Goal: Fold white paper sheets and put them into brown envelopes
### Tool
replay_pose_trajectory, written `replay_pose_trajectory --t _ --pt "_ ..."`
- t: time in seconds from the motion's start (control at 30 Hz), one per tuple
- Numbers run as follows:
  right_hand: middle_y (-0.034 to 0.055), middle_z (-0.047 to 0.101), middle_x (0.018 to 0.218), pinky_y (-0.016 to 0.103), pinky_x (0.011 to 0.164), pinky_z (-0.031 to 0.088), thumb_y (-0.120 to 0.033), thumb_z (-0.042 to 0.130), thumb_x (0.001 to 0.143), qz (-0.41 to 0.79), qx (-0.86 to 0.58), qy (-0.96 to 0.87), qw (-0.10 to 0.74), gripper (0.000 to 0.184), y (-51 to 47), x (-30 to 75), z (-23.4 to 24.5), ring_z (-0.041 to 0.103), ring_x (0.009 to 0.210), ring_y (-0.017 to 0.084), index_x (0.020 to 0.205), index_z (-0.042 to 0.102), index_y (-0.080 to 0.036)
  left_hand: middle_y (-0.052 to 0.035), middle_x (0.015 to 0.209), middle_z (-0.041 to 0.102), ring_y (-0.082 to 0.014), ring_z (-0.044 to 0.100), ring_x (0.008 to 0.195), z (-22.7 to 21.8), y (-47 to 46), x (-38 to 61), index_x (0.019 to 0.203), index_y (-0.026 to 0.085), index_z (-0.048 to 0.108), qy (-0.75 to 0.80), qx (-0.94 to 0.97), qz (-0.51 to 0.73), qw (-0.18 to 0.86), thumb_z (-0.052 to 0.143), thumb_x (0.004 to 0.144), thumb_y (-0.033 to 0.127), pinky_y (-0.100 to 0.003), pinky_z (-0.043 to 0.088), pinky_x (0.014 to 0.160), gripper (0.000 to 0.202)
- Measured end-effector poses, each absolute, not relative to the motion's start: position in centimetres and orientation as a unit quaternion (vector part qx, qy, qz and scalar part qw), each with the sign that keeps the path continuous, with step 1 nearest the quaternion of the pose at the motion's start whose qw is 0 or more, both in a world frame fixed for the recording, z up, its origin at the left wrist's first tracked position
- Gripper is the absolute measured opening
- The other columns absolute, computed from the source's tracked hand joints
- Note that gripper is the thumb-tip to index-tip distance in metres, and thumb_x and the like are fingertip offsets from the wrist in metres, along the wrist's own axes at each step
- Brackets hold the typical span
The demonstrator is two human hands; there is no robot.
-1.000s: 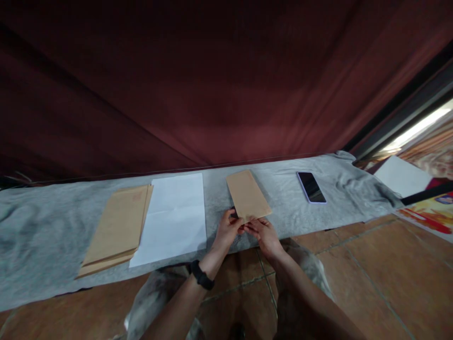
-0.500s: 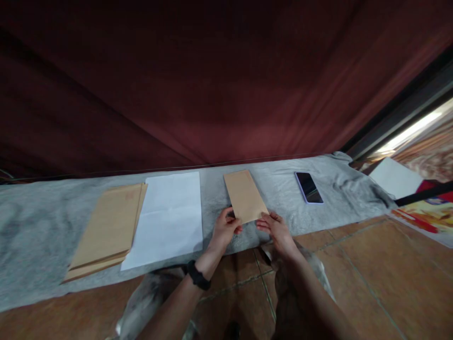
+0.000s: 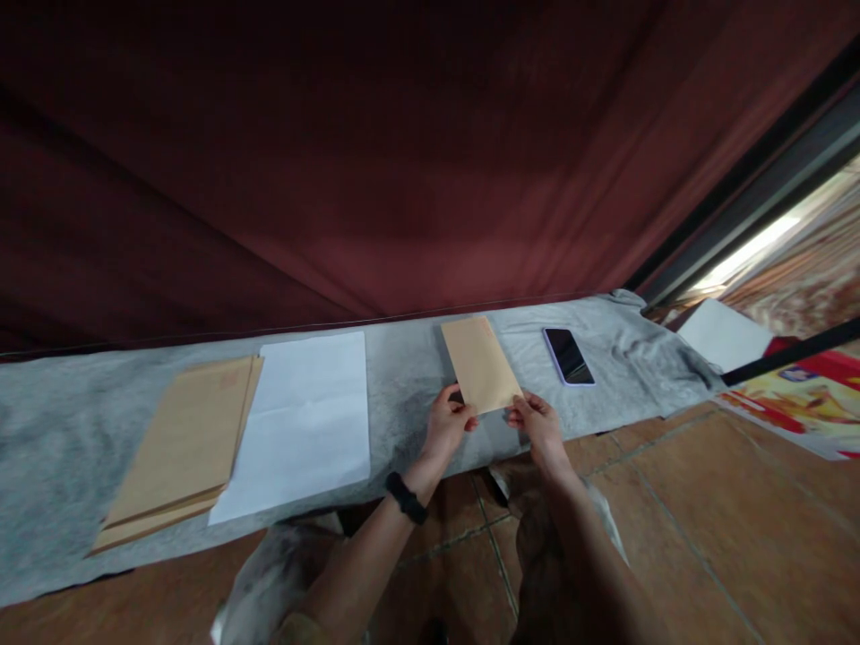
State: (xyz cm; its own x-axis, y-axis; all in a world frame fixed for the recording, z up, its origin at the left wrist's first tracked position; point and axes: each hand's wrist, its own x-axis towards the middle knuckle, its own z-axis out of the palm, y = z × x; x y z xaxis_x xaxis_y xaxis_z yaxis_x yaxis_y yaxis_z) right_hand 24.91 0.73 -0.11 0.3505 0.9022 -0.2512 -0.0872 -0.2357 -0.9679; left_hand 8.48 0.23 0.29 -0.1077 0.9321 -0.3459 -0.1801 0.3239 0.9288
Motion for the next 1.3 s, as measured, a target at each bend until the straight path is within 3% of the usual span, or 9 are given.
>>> replay_pose_trajectory --t 0.27,0.43,0.7,0.93,1.1,1.23,1.3 --pt "-0.0032 0.062 0.059 0.024 0.046 0.047 -0.048 0.074 0.067 0.409 -0.676 -0.357 0.498 0.039 1.4 26.8 -0.5 0.055 0.047 0.013 0.090 0.069 -0.017 0.0084 0.055 0.059 -0.0087 0.057 0.043 -0.6 1.3 10.3 0.116 0.015 0.059 0.596 0.351 0.451 0.564 0.067 0.072 0.009 -0.016 0.041 0.042 0.044" --pt "0.0028 0.071 0.073 0.029 0.060 0.052 -0.045 0.061 0.081 0.311 -0.745 -0.466 0.362 0.041 1.0 26.9 -0.2 0.066 0.064 0.019 0.110 0.069 -0.017 0.0095 0.054 0.056 -0.0087 0.055 0.041 -0.5 1.1 10.1 0.118 0.015 0.059 0.615 0.370 0.427 0.549 0.065 0.072 0.007 -0.016 0.039 0.042 0.046" --pt "0.0113 0.074 0.092 0.032 0.074 0.048 -0.038 0.051 0.091 0.183 -0.786 -0.562 0.181 0.039 0.7 26.4 0.5 0.071 0.088 0.026 0.120 0.065 -0.016 0.0034 0.067 0.066 -0.0112 0.054 0.042 0.1 0.8 10.2 0.133 0.018 0.054 0.661 0.411 0.380 0.500 0.058 0.074 0.007 -0.021 0.039 0.042 0.060" --pt "0.0112 0.073 0.089 0.033 0.074 0.048 -0.041 0.049 0.094 0.164 -0.785 -0.579 0.146 0.040 0.4 26.0 0.7 0.071 0.087 0.027 0.125 0.062 -0.018 -0.0020 0.077 0.069 -0.0136 0.057 0.049 0.8 0.6 10.0 0.133 0.019 0.056 0.675 0.446 0.358 0.466 0.059 0.077 0.008 -0.022 0.041 0.046 0.056" --pt "0.0112 0.073 0.087 0.034 0.073 0.047 -0.041 0.049 0.094 0.147 -0.786 -0.586 0.128 0.041 0.2 25.8 0.8 0.072 0.085 0.028 0.125 0.061 -0.018 -0.0058 0.080 0.071 -0.0192 0.064 0.065 1.0 0.4 10.2 0.131 0.018 0.058 0.684 0.467 0.357 0.432 0.066 0.077 0.011 -0.026 0.047 0.062 0.055" --pt "0.0106 0.072 0.082 0.035 0.071 0.047 -0.048 0.045 0.095 0.159 -0.783 -0.580 0.157 0.050 -0.3 26.0 0.9 0.071 0.083 0.030 0.132 0.057 -0.017 -0.0035 0.078 0.071 -0.0214 0.066 0.073 1.6 -1.1 8.0 0.137 0.020 0.056 0.678 0.514 0.343 0.399 0.065 0.080 0.016 -0.029 0.050 0.073 0.057" --pt "0.0108 0.072 0.080 0.036 0.068 0.046 -0.052 0.042 0.095 0.155 -0.782 -0.571 0.197 0.056 -0.5 26.0 1.0 0.069 0.080 0.030 0.135 0.055 -0.015 -0.0053 0.087 0.073 -0.0226 0.068 0.082 2.5 -2.1 5.2 0.139 0.020 0.055 0.662 0.573 0.325 0.359 0.062 0.084 0.020 -0.032 0.052 0.081 0.055"
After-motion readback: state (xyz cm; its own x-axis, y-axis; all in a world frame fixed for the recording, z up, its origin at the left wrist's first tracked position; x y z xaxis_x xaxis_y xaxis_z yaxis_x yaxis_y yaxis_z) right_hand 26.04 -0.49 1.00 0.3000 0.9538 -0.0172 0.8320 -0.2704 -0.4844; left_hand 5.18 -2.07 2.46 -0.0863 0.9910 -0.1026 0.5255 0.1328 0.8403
